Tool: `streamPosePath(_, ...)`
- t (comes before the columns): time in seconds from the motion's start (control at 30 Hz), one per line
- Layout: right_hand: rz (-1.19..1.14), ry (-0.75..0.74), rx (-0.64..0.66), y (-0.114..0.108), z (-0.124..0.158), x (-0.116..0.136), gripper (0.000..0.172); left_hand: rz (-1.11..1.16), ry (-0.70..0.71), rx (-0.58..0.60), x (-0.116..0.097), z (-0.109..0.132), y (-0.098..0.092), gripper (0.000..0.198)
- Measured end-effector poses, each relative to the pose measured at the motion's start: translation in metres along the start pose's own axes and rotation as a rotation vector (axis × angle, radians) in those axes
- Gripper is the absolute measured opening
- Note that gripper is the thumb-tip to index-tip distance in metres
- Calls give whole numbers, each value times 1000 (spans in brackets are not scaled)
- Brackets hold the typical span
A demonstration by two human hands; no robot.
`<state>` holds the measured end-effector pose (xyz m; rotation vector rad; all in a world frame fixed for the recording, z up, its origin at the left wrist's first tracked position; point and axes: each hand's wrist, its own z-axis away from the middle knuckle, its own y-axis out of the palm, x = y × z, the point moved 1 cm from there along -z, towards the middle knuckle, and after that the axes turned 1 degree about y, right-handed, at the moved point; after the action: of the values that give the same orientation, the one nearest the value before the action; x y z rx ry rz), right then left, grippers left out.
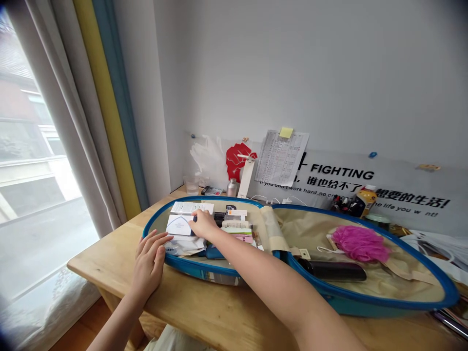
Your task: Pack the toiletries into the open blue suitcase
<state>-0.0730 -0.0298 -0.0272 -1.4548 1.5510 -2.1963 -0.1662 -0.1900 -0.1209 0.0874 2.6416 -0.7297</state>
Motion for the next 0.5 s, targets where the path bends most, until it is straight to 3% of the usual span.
streamPosePath(0.13, 119, -158, -52, 5, 12, 1, 45, -31, 26, -26, 1, 1, 1, 37)
streamPosePath(0.33, 190, -303, 5, 10, 16, 1, 43, -98, 96, 11, -5, 11, 0, 42)
streamPosePath(0.5, 167, -337, 24, -11, 19, -5, 42, -108, 111, 54, -6, 17, -4, 42)
